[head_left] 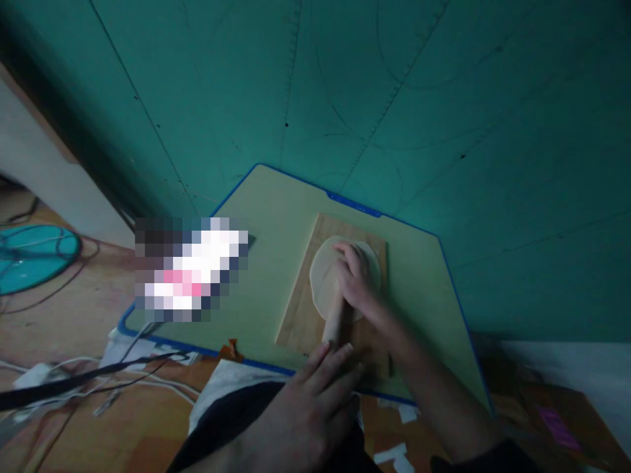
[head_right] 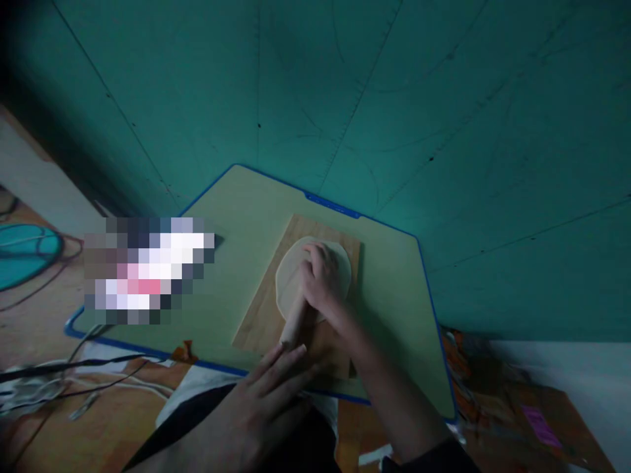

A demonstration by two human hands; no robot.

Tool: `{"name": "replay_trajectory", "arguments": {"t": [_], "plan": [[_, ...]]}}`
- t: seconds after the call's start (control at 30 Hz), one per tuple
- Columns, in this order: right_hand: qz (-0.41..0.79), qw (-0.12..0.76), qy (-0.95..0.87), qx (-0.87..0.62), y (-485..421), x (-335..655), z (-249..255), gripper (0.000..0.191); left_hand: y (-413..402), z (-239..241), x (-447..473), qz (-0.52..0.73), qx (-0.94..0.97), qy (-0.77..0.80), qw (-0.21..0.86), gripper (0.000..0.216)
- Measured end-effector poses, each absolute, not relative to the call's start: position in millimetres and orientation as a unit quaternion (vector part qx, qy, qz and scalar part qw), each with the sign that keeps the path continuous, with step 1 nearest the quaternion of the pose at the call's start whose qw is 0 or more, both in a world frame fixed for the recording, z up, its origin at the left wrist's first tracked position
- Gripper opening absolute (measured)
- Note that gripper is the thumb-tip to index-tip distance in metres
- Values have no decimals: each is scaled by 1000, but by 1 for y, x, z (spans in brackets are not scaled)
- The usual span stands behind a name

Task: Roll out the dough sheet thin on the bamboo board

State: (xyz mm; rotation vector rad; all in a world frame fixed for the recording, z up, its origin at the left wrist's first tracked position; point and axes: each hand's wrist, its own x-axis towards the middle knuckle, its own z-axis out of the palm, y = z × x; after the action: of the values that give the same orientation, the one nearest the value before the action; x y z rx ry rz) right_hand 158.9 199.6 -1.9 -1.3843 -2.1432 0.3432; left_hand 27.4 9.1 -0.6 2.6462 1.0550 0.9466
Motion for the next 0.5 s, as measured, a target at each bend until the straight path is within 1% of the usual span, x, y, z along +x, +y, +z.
{"name": "replay_trajectory", "arguments": {"t": [0.13, 0.27, 0.37, 0.5], "plan": [[181, 262, -811, -491, 197, 162, -4, 42, 19, 0, 57, 339, 887, 312, 39, 19], [225, 245, -833, -443, 202, 146, 3, 46, 33, 4, 80, 301, 914, 268, 43, 15], [234, 220, -863, -391, 203, 135, 7, 47, 42, 4, 91, 294, 921, 248, 66, 12], [203, 148, -903, -347, 196, 122, 15, 50, 45, 2, 89, 311, 919, 227, 82, 15]]}}
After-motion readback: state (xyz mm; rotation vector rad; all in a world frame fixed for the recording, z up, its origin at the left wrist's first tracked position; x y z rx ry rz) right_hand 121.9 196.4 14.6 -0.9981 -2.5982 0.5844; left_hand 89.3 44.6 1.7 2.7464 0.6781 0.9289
